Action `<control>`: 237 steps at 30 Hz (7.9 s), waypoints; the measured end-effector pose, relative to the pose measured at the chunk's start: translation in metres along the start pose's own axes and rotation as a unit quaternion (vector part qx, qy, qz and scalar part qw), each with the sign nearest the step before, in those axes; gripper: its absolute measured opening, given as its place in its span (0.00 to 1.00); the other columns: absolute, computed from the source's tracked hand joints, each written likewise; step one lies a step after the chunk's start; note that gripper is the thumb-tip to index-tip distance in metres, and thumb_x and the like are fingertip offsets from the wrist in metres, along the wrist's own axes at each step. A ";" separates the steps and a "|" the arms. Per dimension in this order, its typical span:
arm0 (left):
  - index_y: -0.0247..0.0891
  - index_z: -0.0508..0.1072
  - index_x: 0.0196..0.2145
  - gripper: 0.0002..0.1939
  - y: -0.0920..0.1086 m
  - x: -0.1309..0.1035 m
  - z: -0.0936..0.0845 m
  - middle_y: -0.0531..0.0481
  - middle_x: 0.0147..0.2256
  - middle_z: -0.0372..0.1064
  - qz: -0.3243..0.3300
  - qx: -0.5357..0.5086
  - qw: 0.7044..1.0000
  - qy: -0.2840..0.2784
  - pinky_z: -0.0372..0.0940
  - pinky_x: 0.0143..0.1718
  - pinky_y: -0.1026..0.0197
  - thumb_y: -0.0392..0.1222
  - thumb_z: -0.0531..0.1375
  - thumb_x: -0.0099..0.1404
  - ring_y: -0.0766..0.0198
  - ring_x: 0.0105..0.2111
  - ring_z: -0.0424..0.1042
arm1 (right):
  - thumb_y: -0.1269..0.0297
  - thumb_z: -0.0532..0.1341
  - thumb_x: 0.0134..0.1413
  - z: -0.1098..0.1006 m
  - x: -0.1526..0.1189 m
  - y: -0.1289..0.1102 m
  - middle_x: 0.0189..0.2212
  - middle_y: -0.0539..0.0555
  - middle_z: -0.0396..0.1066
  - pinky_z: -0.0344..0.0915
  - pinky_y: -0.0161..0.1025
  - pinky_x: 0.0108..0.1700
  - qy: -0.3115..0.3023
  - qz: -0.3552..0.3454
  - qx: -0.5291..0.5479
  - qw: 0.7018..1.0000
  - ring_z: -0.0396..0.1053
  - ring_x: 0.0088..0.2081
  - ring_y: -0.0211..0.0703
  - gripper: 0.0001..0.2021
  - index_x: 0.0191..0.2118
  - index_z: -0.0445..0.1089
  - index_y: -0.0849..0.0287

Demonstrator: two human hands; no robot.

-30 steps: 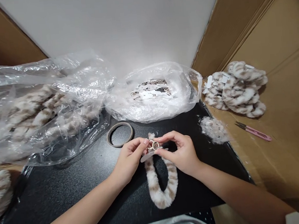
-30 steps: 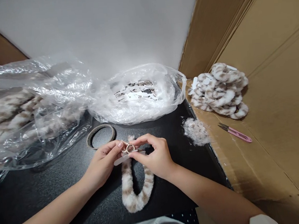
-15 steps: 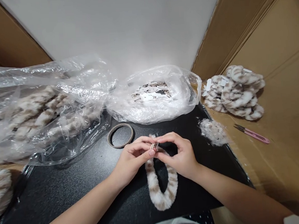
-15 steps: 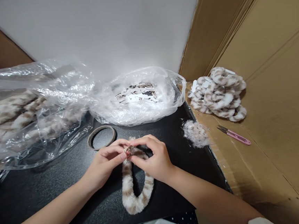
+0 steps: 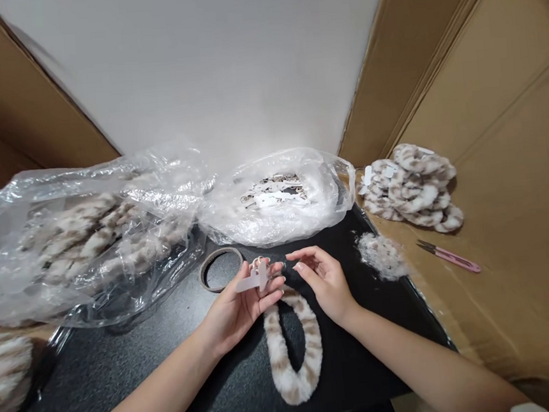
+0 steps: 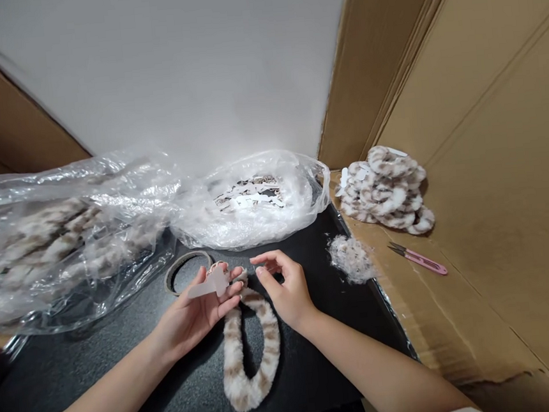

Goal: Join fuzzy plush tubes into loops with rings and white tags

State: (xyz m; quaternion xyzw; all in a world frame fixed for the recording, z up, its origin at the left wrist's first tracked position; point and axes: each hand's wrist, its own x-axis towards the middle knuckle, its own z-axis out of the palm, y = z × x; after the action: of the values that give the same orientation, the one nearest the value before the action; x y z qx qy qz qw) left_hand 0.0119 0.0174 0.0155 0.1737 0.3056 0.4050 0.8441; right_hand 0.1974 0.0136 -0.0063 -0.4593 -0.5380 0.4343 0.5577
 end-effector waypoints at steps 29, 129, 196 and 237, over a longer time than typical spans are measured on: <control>0.39 0.81 0.41 0.12 -0.007 0.001 0.002 0.41 0.53 0.70 0.218 0.445 0.866 -0.059 0.60 0.58 0.52 0.44 0.60 0.66 0.52 0.53 0.68 | 0.67 0.70 0.47 0.003 -0.003 0.001 0.36 0.53 0.68 0.68 0.43 0.44 -0.031 -0.161 -0.108 0.980 0.69 0.40 0.44 0.08 0.36 0.78 0.53; 0.45 0.73 0.52 0.21 -0.022 -0.006 -0.006 0.43 0.69 0.42 0.388 0.733 0.541 -0.141 0.44 0.61 0.39 0.53 0.57 0.63 0.40 0.63 0.47 | 0.64 0.69 0.47 -0.003 -0.009 -0.011 0.33 0.54 0.77 0.70 0.40 0.41 -0.227 -0.186 -0.094 0.951 0.74 0.36 0.44 0.11 0.39 0.74 0.57; 0.37 0.78 0.37 0.09 -0.016 0.004 -0.006 0.45 0.39 0.75 0.339 0.470 0.813 -0.050 0.69 0.42 0.61 0.37 0.68 0.57 0.61 0.41 0.74 | 0.70 0.68 0.51 -0.008 -0.006 -0.007 0.37 0.51 0.78 0.74 0.34 0.38 -0.134 -0.198 -0.113 0.964 0.76 0.33 0.38 0.13 0.44 0.72 0.54; 0.39 0.80 0.31 0.07 -0.015 0.001 -0.005 0.46 0.39 0.73 0.331 0.544 0.771 -0.012 0.67 0.41 0.62 0.40 0.62 0.64 0.63 0.40 0.73 | 0.69 0.67 0.51 -0.007 -0.003 -0.007 0.25 0.54 0.77 0.71 0.38 0.32 -0.102 -0.317 -0.205 0.920 0.74 0.26 0.41 0.03 0.33 0.74 0.60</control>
State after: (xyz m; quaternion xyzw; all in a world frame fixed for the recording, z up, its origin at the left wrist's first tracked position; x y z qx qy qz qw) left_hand 0.0179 0.0092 0.0027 0.6991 0.3885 0.4236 0.4253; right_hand 0.2043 0.0090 -0.0002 -0.3218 -0.7867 0.1596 0.5020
